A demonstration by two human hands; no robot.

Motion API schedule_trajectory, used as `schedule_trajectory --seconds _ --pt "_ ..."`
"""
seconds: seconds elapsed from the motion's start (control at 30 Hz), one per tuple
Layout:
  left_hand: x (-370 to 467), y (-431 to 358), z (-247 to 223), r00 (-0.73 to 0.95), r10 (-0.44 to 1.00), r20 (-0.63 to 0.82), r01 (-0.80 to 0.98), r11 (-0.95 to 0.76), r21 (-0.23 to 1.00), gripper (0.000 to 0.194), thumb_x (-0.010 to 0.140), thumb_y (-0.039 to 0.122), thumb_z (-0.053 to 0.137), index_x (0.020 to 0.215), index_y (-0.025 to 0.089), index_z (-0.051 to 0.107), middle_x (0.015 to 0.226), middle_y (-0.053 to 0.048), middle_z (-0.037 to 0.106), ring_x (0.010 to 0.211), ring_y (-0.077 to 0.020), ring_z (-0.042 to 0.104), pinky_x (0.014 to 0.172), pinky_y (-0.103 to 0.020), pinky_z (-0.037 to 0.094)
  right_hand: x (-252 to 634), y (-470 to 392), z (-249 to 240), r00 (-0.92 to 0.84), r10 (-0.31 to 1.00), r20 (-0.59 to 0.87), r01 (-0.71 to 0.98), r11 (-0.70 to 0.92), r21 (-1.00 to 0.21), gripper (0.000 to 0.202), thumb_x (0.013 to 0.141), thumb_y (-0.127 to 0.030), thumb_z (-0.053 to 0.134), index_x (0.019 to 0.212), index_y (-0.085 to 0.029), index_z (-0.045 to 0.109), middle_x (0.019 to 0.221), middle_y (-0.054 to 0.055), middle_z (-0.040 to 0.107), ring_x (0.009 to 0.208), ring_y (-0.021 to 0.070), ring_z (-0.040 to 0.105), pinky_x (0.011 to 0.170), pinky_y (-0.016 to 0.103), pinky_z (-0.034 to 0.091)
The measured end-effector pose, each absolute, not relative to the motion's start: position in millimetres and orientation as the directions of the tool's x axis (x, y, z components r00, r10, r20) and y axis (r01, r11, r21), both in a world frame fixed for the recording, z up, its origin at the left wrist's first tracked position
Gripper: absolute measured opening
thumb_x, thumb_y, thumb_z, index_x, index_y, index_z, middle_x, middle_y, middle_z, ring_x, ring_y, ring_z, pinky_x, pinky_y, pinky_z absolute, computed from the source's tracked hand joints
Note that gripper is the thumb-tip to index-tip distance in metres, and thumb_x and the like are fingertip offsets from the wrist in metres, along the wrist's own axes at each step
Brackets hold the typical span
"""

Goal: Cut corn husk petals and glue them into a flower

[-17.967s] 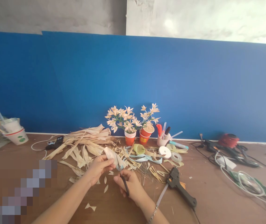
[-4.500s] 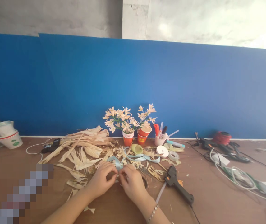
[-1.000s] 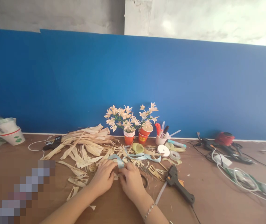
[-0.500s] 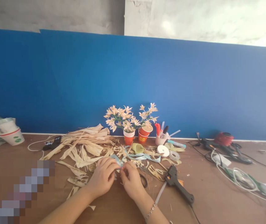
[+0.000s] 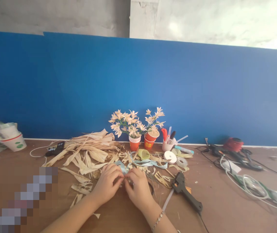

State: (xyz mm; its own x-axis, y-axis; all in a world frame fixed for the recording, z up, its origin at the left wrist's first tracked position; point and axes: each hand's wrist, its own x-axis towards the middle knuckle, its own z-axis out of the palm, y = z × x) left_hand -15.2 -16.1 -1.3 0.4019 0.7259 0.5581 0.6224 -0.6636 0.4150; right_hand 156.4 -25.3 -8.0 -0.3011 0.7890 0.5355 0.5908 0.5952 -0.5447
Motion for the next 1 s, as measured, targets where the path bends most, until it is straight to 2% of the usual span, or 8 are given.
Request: schedule_trajectory --seconds 0.13,0.23,0.4,0.53,0.6,0.7,0.87,1.0 --pt "-9.1 -17.0 -2.6 0.339 0.772 0.538 0.644 -0.607 0.466 0.012 0.077 0.01 0.056 0.071 0.02 0.054 0.076 0.0 0.06 0.082 -0.0195 0.053 0.079 -0.038 0.037 153.0 -24.8 -10.7 -0.312 0.747 0.588 0.68 0.607 -0.411 0.015 0.083 -0.01 0.049 0.075 -0.019 0.058 0.076 0.004 0.059 0.074 0.0196 0.054 0.069 0.031 0.038" --pt "-3.6 -18.8 -4.3 0.244 0.806 0.539 0.653 -0.548 0.523 0.015 0.073 0.007 0.057 0.066 0.019 0.051 0.073 0.001 0.058 0.079 -0.019 0.054 0.079 -0.038 0.037 146.7 -26.1 -12.2 -0.277 0.724 0.632 0.719 0.592 -0.363 0.015 0.081 -0.009 0.049 0.071 -0.019 0.054 0.072 0.003 0.056 0.07 0.0192 0.052 0.065 0.03 0.037" --pt "-2.3 -19.8 -5.3 0.171 0.827 0.535 0.661 -0.499 0.56 0.017 0.069 0.005 0.057 0.063 0.019 0.049 0.072 0.001 0.058 0.078 -0.0191 0.054 0.079 -0.038 0.038 145.5 -25.3 -13.9 -0.18 0.727 0.663 0.758 0.532 -0.378 0.015 0.078 -0.01 0.049 0.066 -0.019 0.05 0.068 0.003 0.053 0.067 0.0192 0.05 0.063 0.03 0.036" --pt "-7.6 -16.3 -5.0 0.146 0.84 0.523 0.665 -0.475 0.577 0.016 0.071 0.006 0.055 0.063 0.02 0.05 0.073 0.0 0.059 0.08 -0.02 0.055 0.079 -0.038 0.038 156.1 -21.5 -12.0 -0.082 0.739 0.669 0.751 0.487 -0.445 0.014 0.078 -0.01 0.048 0.068 -0.02 0.051 0.07 0.004 0.054 0.069 0.02 0.051 0.063 0.031 0.038" --pt "-9.2 -14.7 -5.1 0.158 0.838 0.521 0.658 -0.483 0.577 0.014 0.073 0.009 0.055 0.065 0.02 0.052 0.074 0.0 0.06 0.082 -0.0204 0.055 0.08 -0.038 0.038 159.0 -21.3 -10.2 -0.132 0.75 0.648 0.712 0.526 -0.464 0.011 0.079 -0.011 0.049 0.078 -0.019 0.056 0.08 0.005 0.058 0.078 0.0213 0.053 0.07 0.033 0.041" --pt "-9.0 -14.8 -4.2 0.204 0.833 0.513 0.654 -0.507 0.562 0.012 0.074 0.01 0.055 0.068 0.021 0.054 0.076 0.0 0.062 0.083 -0.0208 0.056 0.081 -0.039 0.038 156.9 -23.4 -8.1 -0.243 0.758 0.605 0.683 0.577 -0.448 0.016 0.081 -0.013 0.052 0.094 -0.02 0.058 0.095 0.008 0.06 0.09 0.0231 0.054 0.079 0.036 0.04" --pt "-3.8 -20.6 -0.2 0.233 0.831 0.505 0.682 -0.51 0.524 0.012 0.072 0.01 0.056 0.066 0.021 0.054 0.074 0.0 0.061 0.081 -0.0211 0.056 0.081 -0.039 0.037 147.5 -26.7 -7.9 -0.281 0.789 0.546 0.709 0.554 -0.436 0.014 0.084 -0.012 0.048 0.074 -0.02 0.055 0.079 0.004 0.059 0.077 0.0203 0.053 0.072 0.034 0.037" --pt "1.2 -24.7 0.2 0.162 0.846 0.507 0.738 -0.446 0.507 0.014 0.069 0.008 0.057 0.063 0.02 0.052 0.071 0.0 0.06 0.08 -0.0213 0.057 0.082 -0.039 0.036 140.5 -28.0 -11.1 -0.22 0.794 0.567 0.735 0.517 -0.439 0.016 0.082 -0.011 0.048 0.07 -0.019 0.053 0.073 0.004 0.056 0.073 0.0197 0.051 0.07 0.033 0.035"
